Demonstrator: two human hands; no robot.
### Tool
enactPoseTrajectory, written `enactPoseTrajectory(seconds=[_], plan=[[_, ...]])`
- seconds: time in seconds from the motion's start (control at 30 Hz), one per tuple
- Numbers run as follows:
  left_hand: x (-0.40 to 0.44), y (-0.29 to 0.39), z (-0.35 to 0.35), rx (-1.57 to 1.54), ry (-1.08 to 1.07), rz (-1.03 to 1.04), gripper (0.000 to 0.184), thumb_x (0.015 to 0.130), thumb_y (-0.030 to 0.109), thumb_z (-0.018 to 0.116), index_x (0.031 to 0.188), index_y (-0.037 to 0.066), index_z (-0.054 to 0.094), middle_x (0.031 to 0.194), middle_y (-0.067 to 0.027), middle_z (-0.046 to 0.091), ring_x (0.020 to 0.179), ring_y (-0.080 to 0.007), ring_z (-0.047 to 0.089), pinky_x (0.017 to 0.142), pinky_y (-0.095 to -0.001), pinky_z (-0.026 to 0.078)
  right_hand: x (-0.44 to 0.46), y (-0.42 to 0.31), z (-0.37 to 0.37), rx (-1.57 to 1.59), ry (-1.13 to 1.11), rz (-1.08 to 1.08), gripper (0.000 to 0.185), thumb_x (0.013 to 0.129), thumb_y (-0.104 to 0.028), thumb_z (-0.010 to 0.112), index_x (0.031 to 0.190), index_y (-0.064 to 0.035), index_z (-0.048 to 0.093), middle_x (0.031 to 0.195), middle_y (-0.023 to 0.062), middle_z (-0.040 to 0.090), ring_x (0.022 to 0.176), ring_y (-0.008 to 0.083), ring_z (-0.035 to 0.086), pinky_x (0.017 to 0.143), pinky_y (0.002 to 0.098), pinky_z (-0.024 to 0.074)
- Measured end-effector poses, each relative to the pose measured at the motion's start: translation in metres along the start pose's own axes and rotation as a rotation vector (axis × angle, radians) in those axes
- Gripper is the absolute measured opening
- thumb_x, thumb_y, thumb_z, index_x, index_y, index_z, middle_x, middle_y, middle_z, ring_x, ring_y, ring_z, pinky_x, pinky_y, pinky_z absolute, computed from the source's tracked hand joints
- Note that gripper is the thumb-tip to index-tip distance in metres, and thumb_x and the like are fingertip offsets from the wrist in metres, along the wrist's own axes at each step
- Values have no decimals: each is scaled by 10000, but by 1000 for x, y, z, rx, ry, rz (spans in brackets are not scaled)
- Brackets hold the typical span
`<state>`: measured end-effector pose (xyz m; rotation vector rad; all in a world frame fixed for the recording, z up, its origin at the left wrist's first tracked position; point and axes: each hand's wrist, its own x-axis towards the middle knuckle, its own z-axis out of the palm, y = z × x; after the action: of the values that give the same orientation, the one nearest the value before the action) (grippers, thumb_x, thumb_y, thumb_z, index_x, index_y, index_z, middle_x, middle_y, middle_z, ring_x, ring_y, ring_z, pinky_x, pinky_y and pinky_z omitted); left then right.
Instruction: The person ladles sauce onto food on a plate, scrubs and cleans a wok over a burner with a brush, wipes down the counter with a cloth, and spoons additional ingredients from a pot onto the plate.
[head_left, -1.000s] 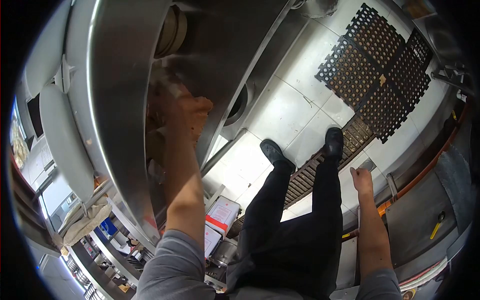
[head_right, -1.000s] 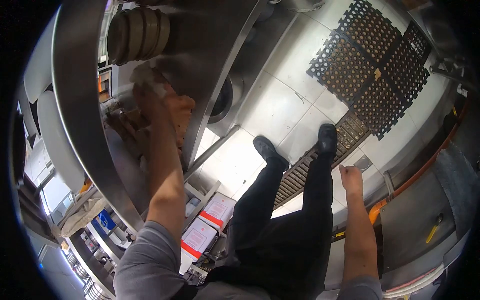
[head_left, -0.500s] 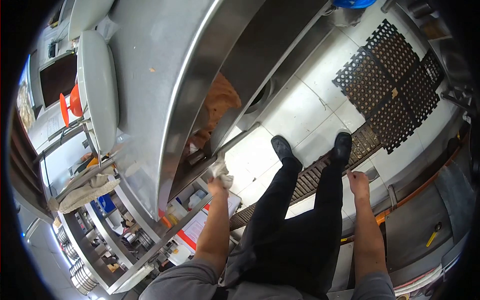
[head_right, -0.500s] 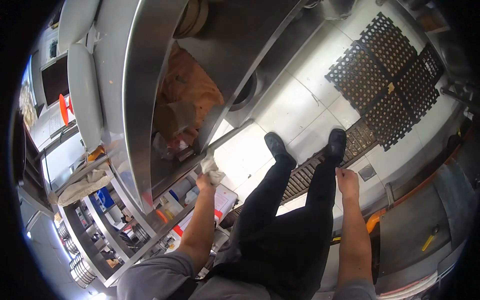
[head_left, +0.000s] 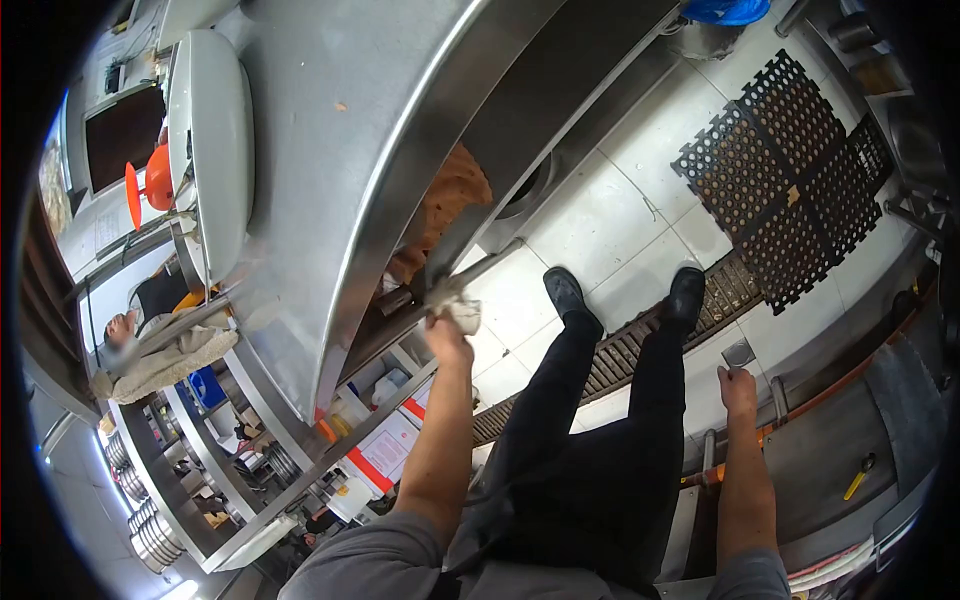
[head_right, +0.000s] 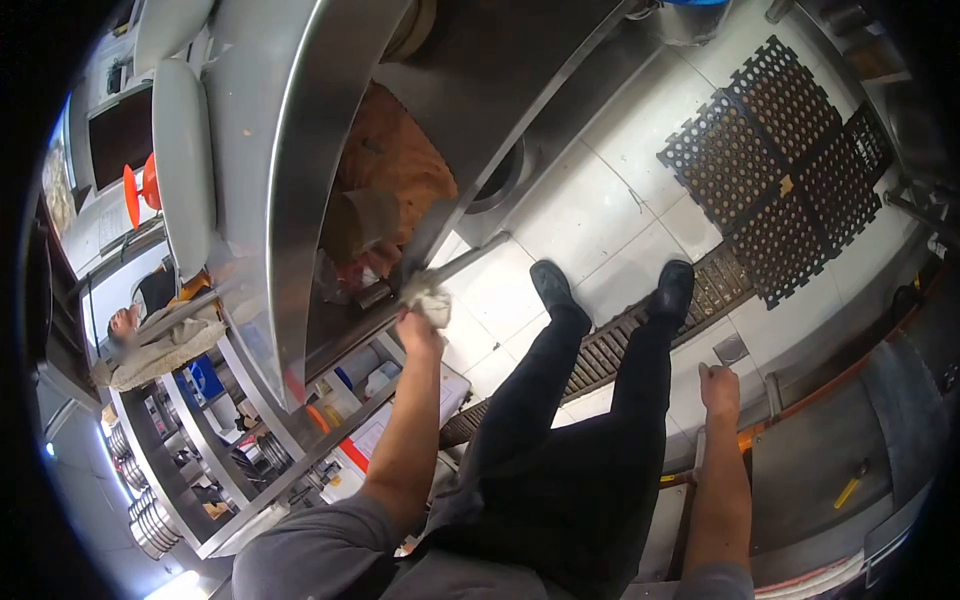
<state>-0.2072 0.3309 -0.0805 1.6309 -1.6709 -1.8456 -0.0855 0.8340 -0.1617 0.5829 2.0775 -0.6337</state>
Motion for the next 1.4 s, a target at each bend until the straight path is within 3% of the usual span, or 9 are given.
enactPoseTrajectory(seconds=[0.17, 0.33, 0.57, 0.6, 0.67, 0.73, 0.9, 1.2, 1.4], plan=[[57, 8, -25, 550, 355, 473, 286, 883, 123, 523, 1099, -58, 571, 1068, -242, 624, 935, -352, 634, 811, -405, 517, 17, -11, 3, -10, 27, -39, 409, 879, -362, 576, 808, 27, 680, 838, 265, 637, 850, 435, 612, 756, 495, 482], [4, -38, 31, 1101, 5, 703, 395, 854, 96, 569, 1185, -112, 513, 1133, -279, 609, 1033, -384, 607, 916, -412, 468, 11, -44, 5, 155, 75, -83, 408, 889, -376, 555, 792, -3, 690, 825, 233, 648, 834, 422, 618, 767, 498, 481], [26, -36, 285, -588, -866, -310, 280, 981, 98, 402, 1191, -28, 537, 1189, -141, 599, 1055, -250, 606, 919, -355, 515, -18, -36, -28, 295, 87, 29, 397, 864, -384, 578, 831, -6, 695, 847, 232, 651, 860, 406, 620, 791, 469, 485], [9, -23, 333, -883, -1056, -828, 293, 975, 68, 375, 1202, -7, 545, 1150, -116, 625, 1026, -241, 621, 900, -362, 523, -19, -23, -28, 297, 100, 42, 397, 864, -384, 578, 831, -6, 695, 847, 232, 651, 860, 406, 620, 791, 469, 485], [-78, 6, 398, -264, -1067, -265, 282, 981, 90, 387, 1209, 21, 538, 1121, -110, 630, 983, -238, 631, 876, -364, 526, -19, 15, -18, 200, 139, 36, 399, 857, -373, 575, 806, 4, 691, 838, 239, 647, 862, 411, 618, 792, 471, 484], [-143, 29, 420, -56, -1122, -176, 268, 980, 113, 408, 1207, 41, 528, 1110, -100, 629, 956, -226, 632, 859, -347, 520, -37, 42, -25, 155, 141, 115, 441, 876, -384, 542, 763, 20, 679, 832, 254, 643, 849, 432, 613, 784, 505, 478], [-223, 18, 335, 798, -1441, 902, 281, 904, 234, 568, 1132, 77, 619, 1020, -148, 655, 879, -301, 621, 835, -418, 494, -95, 69, -49, -9, 144, 26, 466, 890, -379, 526, 792, 46, 687, 838, 264, 646, 819, 431, 622, 789, 516, 475], [-249, 210, -16, 1212, -1145, 689, 357, 874, 102, 553, 1230, 84, 575, 1089, -153, 609, 982, -346, 603, 854, -425, 502, -172, -41, -127, 32, 189, -13, 381, 824, -360, 620, 805, 13, 698, 822, 261, 642, 807, 445, 618, 758, 482, 487], [-220, 388, -123, 963, -597, 1141, 414, 818, 51, 589, 1230, 89, 580, 1130, -174, 579, 1031, -356, 577, 870, -419, 487, -182, -120, -132, -69, 288, -225, 365, 800, -341, 639, 828, 17, 707, 820, 267, 648, 824, 426, 643, 760, 472, 498]])
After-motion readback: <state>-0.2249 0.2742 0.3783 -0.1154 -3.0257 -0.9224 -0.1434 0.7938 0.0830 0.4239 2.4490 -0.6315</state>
